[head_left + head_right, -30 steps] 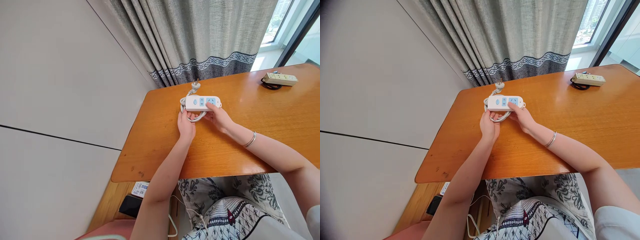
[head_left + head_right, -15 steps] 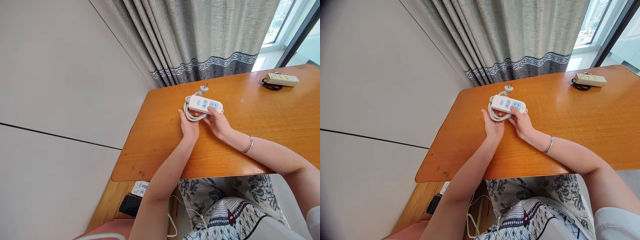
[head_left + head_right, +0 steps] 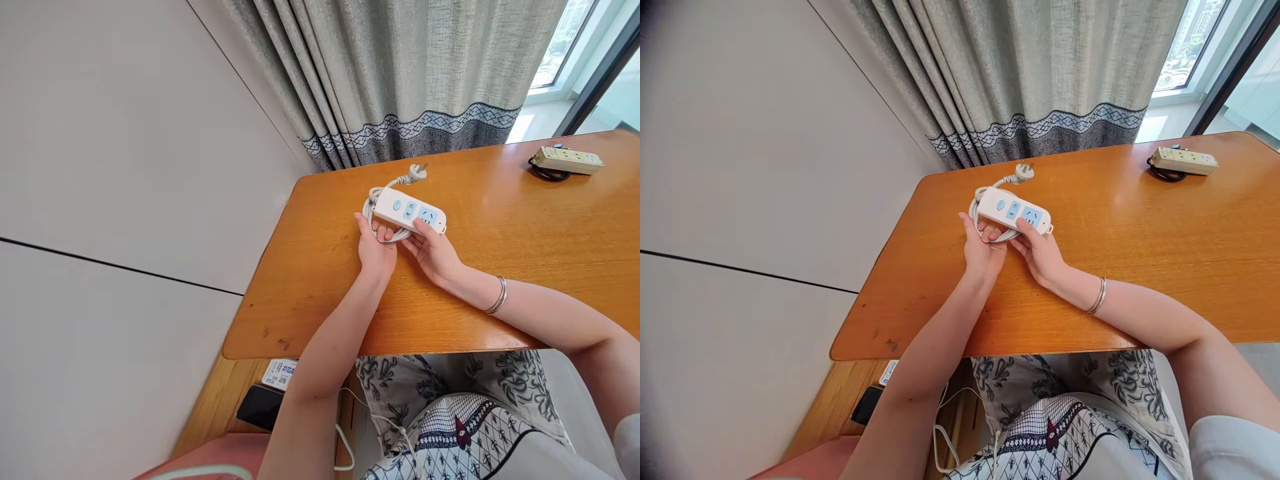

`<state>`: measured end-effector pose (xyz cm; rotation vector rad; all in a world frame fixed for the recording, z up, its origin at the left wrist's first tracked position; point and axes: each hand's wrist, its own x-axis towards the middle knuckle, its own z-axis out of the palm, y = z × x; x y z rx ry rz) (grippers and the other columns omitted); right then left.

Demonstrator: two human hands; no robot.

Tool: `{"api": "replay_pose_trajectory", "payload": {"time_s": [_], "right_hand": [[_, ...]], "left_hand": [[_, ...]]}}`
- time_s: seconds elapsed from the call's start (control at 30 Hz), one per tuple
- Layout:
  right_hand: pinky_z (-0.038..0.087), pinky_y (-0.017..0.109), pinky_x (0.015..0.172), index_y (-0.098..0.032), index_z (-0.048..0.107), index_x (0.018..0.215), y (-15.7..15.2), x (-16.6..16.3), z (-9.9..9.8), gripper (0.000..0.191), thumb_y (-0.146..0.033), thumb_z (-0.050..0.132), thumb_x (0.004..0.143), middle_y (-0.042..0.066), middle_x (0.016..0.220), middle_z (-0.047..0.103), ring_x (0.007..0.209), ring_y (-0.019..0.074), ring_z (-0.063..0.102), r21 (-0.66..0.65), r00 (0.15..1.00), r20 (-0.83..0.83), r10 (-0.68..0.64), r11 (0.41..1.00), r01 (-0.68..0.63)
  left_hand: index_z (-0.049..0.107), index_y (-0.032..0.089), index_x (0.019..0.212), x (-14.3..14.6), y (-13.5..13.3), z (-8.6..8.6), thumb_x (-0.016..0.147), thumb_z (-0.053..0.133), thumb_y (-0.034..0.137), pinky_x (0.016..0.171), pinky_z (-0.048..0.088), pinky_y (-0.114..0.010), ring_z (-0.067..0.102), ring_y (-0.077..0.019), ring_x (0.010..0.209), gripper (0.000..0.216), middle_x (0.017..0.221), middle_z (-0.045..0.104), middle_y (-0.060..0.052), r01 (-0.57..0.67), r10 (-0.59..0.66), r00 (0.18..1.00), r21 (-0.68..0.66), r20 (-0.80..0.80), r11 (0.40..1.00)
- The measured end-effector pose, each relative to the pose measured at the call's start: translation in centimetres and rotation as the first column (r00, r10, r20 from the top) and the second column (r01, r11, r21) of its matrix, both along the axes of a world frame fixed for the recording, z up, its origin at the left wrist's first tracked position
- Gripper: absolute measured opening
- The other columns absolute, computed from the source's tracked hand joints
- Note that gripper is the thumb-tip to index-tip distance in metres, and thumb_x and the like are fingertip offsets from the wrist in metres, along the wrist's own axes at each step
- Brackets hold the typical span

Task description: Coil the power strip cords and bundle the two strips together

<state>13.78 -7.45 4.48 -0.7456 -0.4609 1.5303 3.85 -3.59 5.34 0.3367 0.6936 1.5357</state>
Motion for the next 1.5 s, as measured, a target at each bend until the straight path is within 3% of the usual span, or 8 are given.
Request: {"api": "replay_pose_trajectory", "payload": {"time_s": [0.17,0.3,0.57,0.77,0.93,1.1,1.33,1.5], "right_hand": [[0.055,0.034,0.100,-0.028,0.068,0.105,0.0,0.3,0.8,0.044,-0.044,0.084,0.068,-0.001,0.116,0.075,0.116,0.0192,0.065,0.083,0.999,0.040,0.001,0.997,-0.004],[0.056,0.033,0.095,-0.028,0.067,0.109,0.5,0.8,1.0,0.044,-0.042,0.081,0.070,0.000,0.116,0.075,0.110,0.0194,0.067,0.056,0.997,0.081,-0.011,0.998,0.007],[0.057,0.031,0.086,-0.026,0.066,0.103,1.3,1.5,-0.1,0.037,-0.040,0.077,0.071,0.000,0.104,0.077,0.096,0.0184,0.070,-0.032,0.991,0.136,0.010,0.999,-0.005],[0.058,0.033,0.086,-0.026,0.068,0.100,1.5,1.7,-0.3,0.039,-0.038,0.081,0.066,0.001,0.103,0.077,0.095,0.0195,0.070,0.021,0.985,0.170,0.039,0.999,-0.044],[0.057,0.036,0.090,-0.025,0.068,0.101,1.5,1.6,-0.5,0.042,-0.039,0.083,0.064,0.001,0.106,0.077,0.098,0.0198,0.070,0.110,0.973,0.227,0.050,0.991,-0.077],[0.058,0.036,0.088,-0.024,0.068,0.100,1.5,1.6,-0.4,0.041,-0.038,0.081,0.064,0.002,0.106,0.077,0.096,0.0197,0.071,0.109,0.975,0.214,0.065,0.990,-0.090],[0.060,0.036,0.085,-0.024,0.069,0.098,2.2,2.4,-0.7,0.039,-0.038,0.082,0.064,0.003,0.104,0.078,0.095,0.0214,0.073,0.113,0.967,0.242,0.075,0.988,-0.104],[0.059,0.037,0.083,-0.020,0.071,0.095,2.8,3.3,-0.5,0.040,-0.036,0.084,0.060,0.007,0.102,0.078,0.097,0.0239,0.072,0.131,0.933,0.344,0.109,0.978,-0.163]], "left_hand": [[0.037,0.020,0.058,-0.5,-0.1,1.2,0.098,0.044,0.061,0.058,0.048,-0.020,0.029,-0.0060,0.040,0.057,0.044,0.023,0.008,0.091,-0.091,0.996,0.045,0.007,0.995],[0.050,0.020,0.063,-1.8,0.5,2.0,0.101,0.037,0.059,0.063,0.054,-0.027,0.043,-0.0088,0.043,0.056,0.048,0.039,0.004,0.202,-0.202,0.979,-0.032,0.014,0.979],[0.066,0.020,0.077,-4.0,2.5,1.0,0.089,0.040,0.078,0.053,0.053,-0.033,0.053,-0.0166,0.045,0.065,0.044,0.045,-0.001,0.391,-0.412,0.909,-0.215,-0.064,0.895],[0.068,0.020,0.073,-4.0,2.9,0.6,0.085,0.035,0.085,0.046,0.049,-0.034,0.045,-0.0141,0.035,0.074,0.039,0.042,0.000,0.375,-0.413,0.899,-0.231,-0.146,0.898],[0.071,0.021,0.082,-3.8,3.0,0.1,0.091,0.050,0.069,0.047,0.043,-0.029,0.037,-0.0091,0.033,0.053,0.039,0.038,0.004,0.346,-0.370,0.911,-0.149,-0.183,0.926],[0.069,0.021,0.082,-3.6,2.7,0.0,0.091,0.052,0.068,0.049,0.043,-0.029,0.036,-0.0085,0.032,0.051,0.037,0.029,0.007,0.324,-0.338,0.930,-0.113,-0.142,0.939],[0.071,0.019,0.083,-4.9,3.3,-0.2,0.088,0.055,0.069,0.048,0.046,-0.032,0.051,-0.0144,0.039,0.053,0.049,0.055,-0.003,0.381,-0.413,0.893,-0.184,-0.180,0.906],[0.074,0.018,0.089,-5.0,3.5,-0.3,0.089,0.050,0.071,0.041,0.041,-0.029,0.053,-0.0161,0.040,0.058,0.053,0.062,-0.007,0.389,-0.430,0.869,-0.196,-0.245,0.900]]}}
